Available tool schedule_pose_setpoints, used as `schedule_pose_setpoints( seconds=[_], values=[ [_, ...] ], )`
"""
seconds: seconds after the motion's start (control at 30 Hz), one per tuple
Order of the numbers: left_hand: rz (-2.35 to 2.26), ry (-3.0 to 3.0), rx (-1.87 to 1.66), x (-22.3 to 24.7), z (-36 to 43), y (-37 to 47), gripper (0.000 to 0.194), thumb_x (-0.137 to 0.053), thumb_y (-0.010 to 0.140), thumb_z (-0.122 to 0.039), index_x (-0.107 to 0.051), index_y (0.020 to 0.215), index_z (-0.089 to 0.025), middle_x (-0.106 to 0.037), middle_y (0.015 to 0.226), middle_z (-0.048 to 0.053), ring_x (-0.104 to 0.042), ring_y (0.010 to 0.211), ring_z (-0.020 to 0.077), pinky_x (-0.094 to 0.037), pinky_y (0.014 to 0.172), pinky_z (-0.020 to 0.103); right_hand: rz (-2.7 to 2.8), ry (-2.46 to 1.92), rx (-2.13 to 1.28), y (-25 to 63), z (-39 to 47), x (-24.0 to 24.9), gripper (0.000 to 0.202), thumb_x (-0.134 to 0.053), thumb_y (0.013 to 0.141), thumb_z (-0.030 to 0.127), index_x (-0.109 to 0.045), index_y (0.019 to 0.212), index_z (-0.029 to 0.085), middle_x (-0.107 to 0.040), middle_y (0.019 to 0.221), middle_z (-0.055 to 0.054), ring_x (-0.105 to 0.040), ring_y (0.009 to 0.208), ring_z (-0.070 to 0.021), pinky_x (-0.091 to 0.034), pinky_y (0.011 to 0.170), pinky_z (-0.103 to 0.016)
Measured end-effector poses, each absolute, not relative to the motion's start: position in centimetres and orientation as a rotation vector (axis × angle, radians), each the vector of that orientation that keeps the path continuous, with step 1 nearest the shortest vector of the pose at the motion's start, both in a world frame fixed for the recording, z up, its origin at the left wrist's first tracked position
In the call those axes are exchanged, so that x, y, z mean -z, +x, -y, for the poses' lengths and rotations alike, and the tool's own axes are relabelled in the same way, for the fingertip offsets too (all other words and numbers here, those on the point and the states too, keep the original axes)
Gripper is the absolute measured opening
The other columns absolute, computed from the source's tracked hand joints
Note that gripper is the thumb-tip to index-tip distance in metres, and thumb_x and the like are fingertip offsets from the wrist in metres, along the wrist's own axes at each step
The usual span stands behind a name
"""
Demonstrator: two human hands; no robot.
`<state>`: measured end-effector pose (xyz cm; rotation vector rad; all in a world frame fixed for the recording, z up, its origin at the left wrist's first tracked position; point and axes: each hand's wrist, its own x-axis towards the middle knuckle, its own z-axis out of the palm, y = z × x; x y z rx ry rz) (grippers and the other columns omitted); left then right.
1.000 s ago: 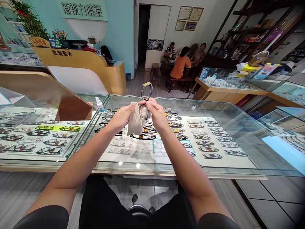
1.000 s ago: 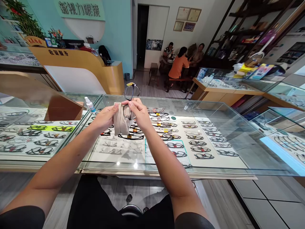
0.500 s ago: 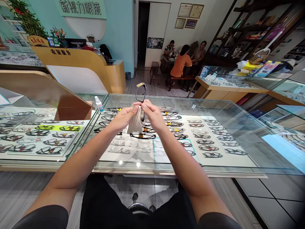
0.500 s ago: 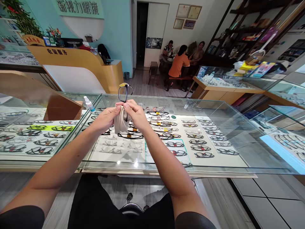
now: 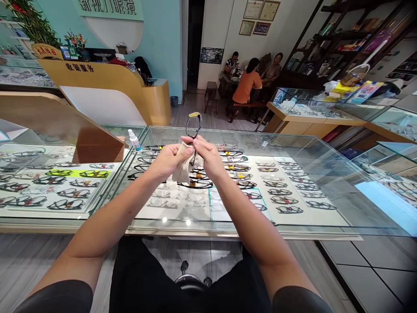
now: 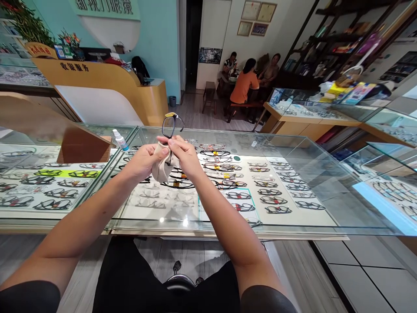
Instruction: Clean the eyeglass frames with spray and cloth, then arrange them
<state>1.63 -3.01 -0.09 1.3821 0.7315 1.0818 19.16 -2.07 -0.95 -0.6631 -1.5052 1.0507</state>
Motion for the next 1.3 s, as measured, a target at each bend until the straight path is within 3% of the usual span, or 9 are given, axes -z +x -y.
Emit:
schedule_pose_setpoints(
  seconds=[0.2, 0.43, 0.6, 0.73, 0.87, 1.0, 1.13, 1.2, 1.3],
  values=[
    [-0.753, 1.434, -1.010, 0.0, 3.2, 1.4, 0.061, -0.107, 0.068, -0.062, -0.073, 0.089, -0.015, -0.066, 0.071, 0.000, -0.053, 0.059, 0.0120, -0.035, 0.055, 0.025, 1.357, -0.632, -1.226, 18.9, 1.5, 1.5, 0.048, -0.079, 0.094, 0.071, -0.093, 0.108, 0.027, -0.063, 0.102, -0.005, -0.062, 0.109, -0.0252, -0.054, 0.110, -0.041],
    [-0.759, 1.491, -1.297, 0.3, 4.5, 3.3, 0.064, -0.099, 0.076, -0.073, -0.069, 0.088, -0.018, -0.075, 0.075, 0.003, -0.061, 0.063, 0.0139, -0.046, 0.061, 0.026, 1.368, -0.645, -1.183, 17.8, 2.4, 1.8, 0.054, -0.074, 0.098, 0.076, -0.092, 0.115, 0.028, -0.072, 0.098, -0.007, -0.064, 0.101, -0.0254, -0.058, 0.086, -0.036],
    [-0.754, 1.498, -1.324, 0.4, 4.5, 3.3, 0.071, -0.075, 0.090, -0.090, -0.063, 0.081, -0.021, -0.070, 0.065, 0.003, -0.062, 0.057, 0.0161, -0.047, 0.056, 0.028, 1.424, -0.655, -1.108, 17.7, 3.0, 1.3, 0.049, -0.068, 0.103, 0.069, -0.093, 0.111, 0.028, -0.060, 0.072, -0.003, -0.065, 0.098, -0.0254, -0.056, 0.105, -0.043],
    [-0.662, 1.526, -1.160, -0.1, 3.7, 2.3, 0.067, -0.086, 0.086, -0.084, -0.070, 0.091, -0.018, -0.075, 0.078, 0.004, -0.067, 0.067, 0.0155, -0.051, 0.061, 0.026, 1.335, -0.645, -1.085, 18.3, 2.8, 0.7, 0.045, -0.077, 0.097, 0.067, -0.093, 0.106, 0.026, -0.064, 0.091, -0.006, -0.063, 0.110, -0.0268, -0.056, 0.100, -0.041],
    [-0.625, 1.515, -1.177, -0.4, 4.2, 2.3, 0.060, -0.092, 0.086, -0.074, -0.070, 0.096, -0.019, -0.076, 0.078, 0.003, -0.065, 0.059, 0.0136, -0.052, 0.058, 0.027, 1.369, -0.658, -1.105, 18.2, 3.0, 0.6, 0.053, -0.072, 0.099, 0.075, -0.091, 0.104, 0.027, -0.052, 0.069, -0.003, -0.063, 0.117, -0.0303, -0.054, 0.109, -0.045],
    [-0.718, 1.436, -1.306, -0.1, 4.9, 3.0, 0.065, -0.082, 0.090, -0.083, -0.065, 0.088, -0.021, -0.068, 0.062, 0.000, -0.054, 0.044, 0.0129, -0.041, 0.045, 0.027, 1.511, -0.672, -1.006, 17.7, 3.4, 0.8, 0.065, -0.060, 0.103, 0.084, -0.087, 0.085, 0.028, -0.059, 0.065, -0.005, -0.064, 0.120, -0.0320, -0.047, 0.123, -0.053],
    [-0.811, 1.480, -1.391, 0.1, 4.6, 3.1, 0.076, -0.075, 0.086, -0.095, -0.069, 0.083, -0.020, -0.073, 0.071, 0.004, -0.066, 0.062, 0.0169, -0.050, 0.057, 0.028, 1.485, -0.660, -0.936, 18.3, 3.3, 0.5, 0.058, -0.066, 0.102, 0.081, -0.091, 0.105, 0.029, -0.080, 0.098, -0.006, -0.065, 0.128, -0.0308, -0.047, 0.125, -0.052],
    [-0.842, 1.492, -1.478, 0.1, 4.2, 2.8, 0.076, -0.074, 0.086, -0.095, -0.074, 0.086, -0.019, -0.078, 0.080, 0.005, -0.070, 0.075, 0.0194, -0.054, 0.067, 0.029, 1.400, -0.644, -0.925, 19.1, 2.9, 0.1, 0.057, -0.068, 0.101, 0.080, -0.090, 0.113, 0.029, -0.082, 0.126, -0.007, -0.066, 0.133, -0.0304, -0.051, 0.122, -0.050],
    [-0.829, 1.447, -1.552, -0.2, 4.0, 2.1, 0.070, -0.078, 0.088, -0.090, -0.080, 0.090, -0.019, -0.078, 0.084, 0.006, -0.074, 0.086, 0.0224, -0.057, 0.074, 0.030, 1.257, -0.613, -0.945, 20.7, 2.2, -0.7, 0.056, -0.070, 0.100, 0.079, -0.088, 0.118, 0.028, -0.081, 0.136, -0.008, -0.071, 0.129, -0.0290, -0.059, 0.111, -0.045]
  ],
)
